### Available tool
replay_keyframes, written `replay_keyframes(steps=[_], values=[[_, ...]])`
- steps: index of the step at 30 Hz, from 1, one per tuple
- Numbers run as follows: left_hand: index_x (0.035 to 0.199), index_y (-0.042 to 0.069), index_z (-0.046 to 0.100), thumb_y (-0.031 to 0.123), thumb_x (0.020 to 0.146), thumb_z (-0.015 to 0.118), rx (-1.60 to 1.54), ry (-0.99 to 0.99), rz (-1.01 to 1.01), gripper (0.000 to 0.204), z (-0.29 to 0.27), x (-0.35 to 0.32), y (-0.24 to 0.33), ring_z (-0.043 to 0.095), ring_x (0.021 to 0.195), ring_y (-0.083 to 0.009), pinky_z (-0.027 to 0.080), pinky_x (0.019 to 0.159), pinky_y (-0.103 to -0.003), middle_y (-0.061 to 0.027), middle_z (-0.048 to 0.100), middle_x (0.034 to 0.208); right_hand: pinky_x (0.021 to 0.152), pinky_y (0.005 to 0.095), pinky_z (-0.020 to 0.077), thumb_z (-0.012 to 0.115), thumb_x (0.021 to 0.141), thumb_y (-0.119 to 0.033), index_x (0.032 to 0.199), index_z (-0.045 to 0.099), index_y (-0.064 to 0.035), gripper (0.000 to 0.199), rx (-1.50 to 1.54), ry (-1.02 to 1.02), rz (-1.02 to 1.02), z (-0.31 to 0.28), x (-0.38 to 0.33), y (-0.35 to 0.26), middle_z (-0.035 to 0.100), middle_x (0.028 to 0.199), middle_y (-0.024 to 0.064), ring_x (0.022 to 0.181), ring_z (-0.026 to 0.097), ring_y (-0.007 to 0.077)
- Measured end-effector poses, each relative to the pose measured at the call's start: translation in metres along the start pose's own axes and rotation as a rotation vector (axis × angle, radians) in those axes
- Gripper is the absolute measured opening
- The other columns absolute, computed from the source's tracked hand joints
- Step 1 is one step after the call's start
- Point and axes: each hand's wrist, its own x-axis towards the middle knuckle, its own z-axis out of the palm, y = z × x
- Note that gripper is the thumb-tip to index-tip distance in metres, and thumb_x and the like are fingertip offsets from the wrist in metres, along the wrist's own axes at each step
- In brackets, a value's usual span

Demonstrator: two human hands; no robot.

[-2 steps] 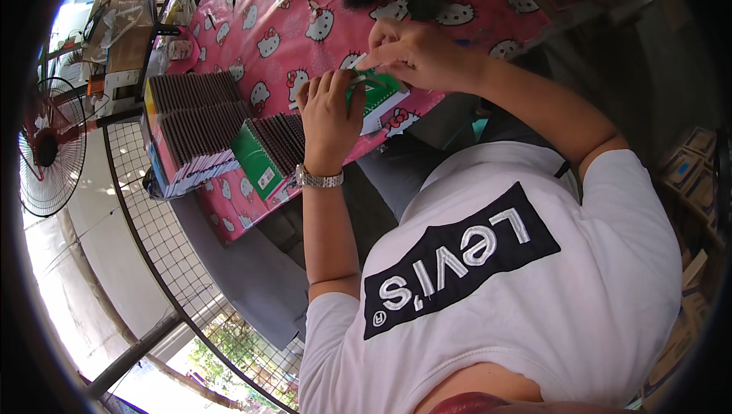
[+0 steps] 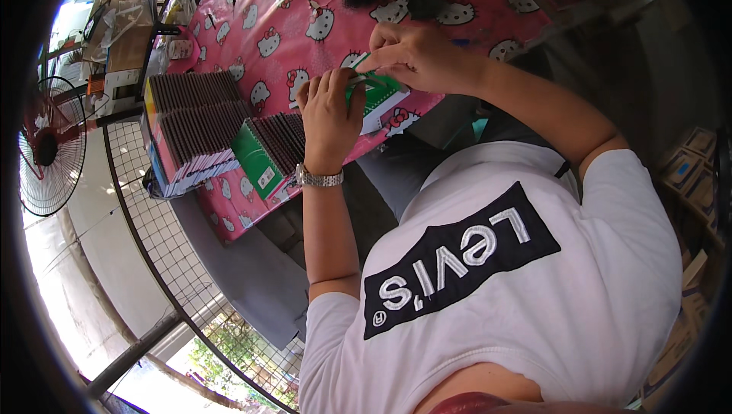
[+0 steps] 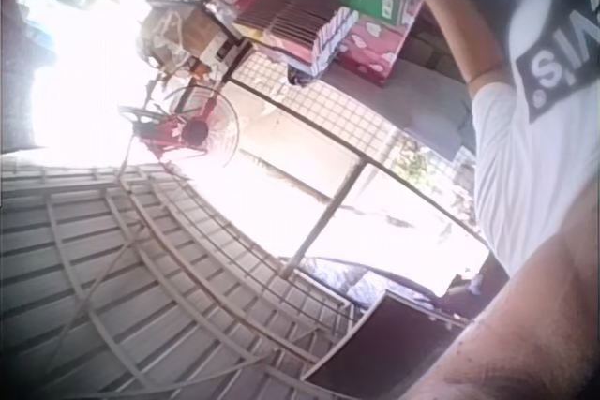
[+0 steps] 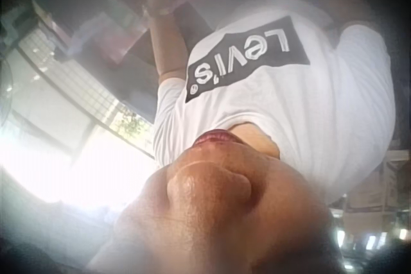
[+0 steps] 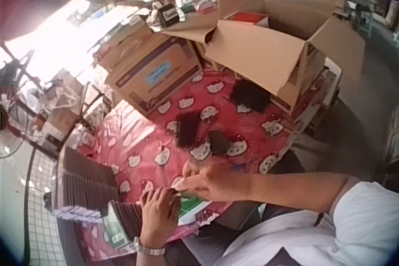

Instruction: The person assembles spiral notebooks by inserting a plastic spiral coil through the pre-punched holes of notebook covers and paper stacks, then uses a blue tool to bend the ends of the coil to secure it, and finally stacks the completed notebooks.

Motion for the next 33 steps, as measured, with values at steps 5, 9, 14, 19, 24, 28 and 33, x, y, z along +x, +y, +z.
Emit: replay_keyframes(steps=[5, 9, 14, 19, 24, 28, 33], values=[[0.111, 0.006, 0.058, 0.013, 0.086, 0.062, 0.006, 0.023, 0.001, 0.026, 0.003, -0.004, -0.001, 0.058, 0.097, -0.0301, 0.037, 0.093, -0.043, -0.0096, 0.064, 0.100, 0.069, 0.0345, 0.0513, 0.064, 0.089, -0.005, 0.116, 0.067, -0.0083, 0.027, 0.224, -0.117, 0.255, 0.003, -0.003, 0.000, 0.058, 0.101, 0.0077, 0.077, 0.061, 0.0197], [0.113, 0.006, 0.056, 0.010, 0.084, 0.065, -0.005, 0.119, 0.044, 0.030, 0.013, -0.007, 0.006, 0.059, 0.095, -0.0295, 0.038, 0.090, -0.042, -0.0094, 0.064, 0.100, 0.068, 0.0383, 0.0519, 0.062, 0.092, -0.013, 0.126, 0.054, -0.0082, 0.035, -0.053, -0.086, 0.157, 0.002, -0.002, -0.013, 0.063, 0.088, 0.0116, 0.073, 0.064, 0.0273], [0.111, 0.006, 0.056, 0.012, 0.085, 0.065, 0.013, 0.075, 0.058, 0.028, 0.008, -0.009, 0.006, 0.059, 0.094, -0.0290, 0.038, 0.090, -0.043, -0.0092, 0.063, 0.098, 0.066, 0.0413, 0.0526, 0.061, 0.093, -0.021, 0.123, 0.051, -0.0067, 0.035, -0.179, -0.226, 0.264, -0.003, 0.010, -0.036, 0.063, 0.076, 0.0155, 0.077, 0.068, 0.0335], [0.110, 0.009, 0.057, 0.017, 0.086, 0.065, -0.013, 0.090, 0.062, 0.027, 0.009, -0.015, 0.000, 0.059, 0.094, -0.0293, 0.036, 0.094, -0.046, -0.0083, 0.063, 0.096, 0.086, 0.0416, 0.0512, 0.061, 0.091, -0.020, 0.119, 0.054, -0.0076, 0.031, 0.035, -0.360, 0.525, -0.024, 0.037, 0.028, 0.058, 0.126, 0.0192, 0.104, 0.065, 0.0314], [0.108, 0.010, 0.061, 0.015, 0.084, 0.068, 0.244, 0.154, 0.067, 0.025, 0.005, -0.010, 0.009, 0.056, 0.101, -0.0329, 0.036, 0.097, -0.047, -0.0109, 0.062, 0.102, 0.096, 0.0366, 0.0466, 0.062, 0.087, -0.027, 0.118, 0.061, -0.0046, 0.038, -0.626, -0.410, 0.224, -0.058, 0.000, 0.148, 0.065, 0.117, 0.0164, 0.118, 0.058, 0.0228], [0.106, 0.012, 0.062, 0.020, 0.080, 0.075, 0.061, 0.159, -0.143, 0.030, 0.018, -0.031, -0.008, 0.053, 0.107, -0.0319, 0.036, 0.095, -0.048, -0.0080, 0.060, 0.108, 0.098, 0.0349, 0.0441, 0.065, 0.083, -0.030, 0.119, 0.064, -0.0049, 0.044, 0.337, -0.532, 0.410, -0.039, 0.045, 0.061, 0.061, 0.125, 0.0143, 0.121, 0.053, 0.0194], [0.099, 0.010, 0.064, 0.022, 0.075, 0.079, -0.030, 0.151, -0.081, 0.031, 0.018, -0.013, 0.001, 0.053, 0.099, -0.0309, 0.041, 0.085, -0.045, -0.0072, 0.061, 0.101, 0.098, 0.0318, 0.0410, 0.070, 0.077, -0.028, 0.115, 0.066, -0.0010, 0.047, 0.146, -0.806, 0.486, -0.043, 0.058, 0.036, 0.057, 0.124, 0.0115, 0.112, 0.054, 0.0233]])
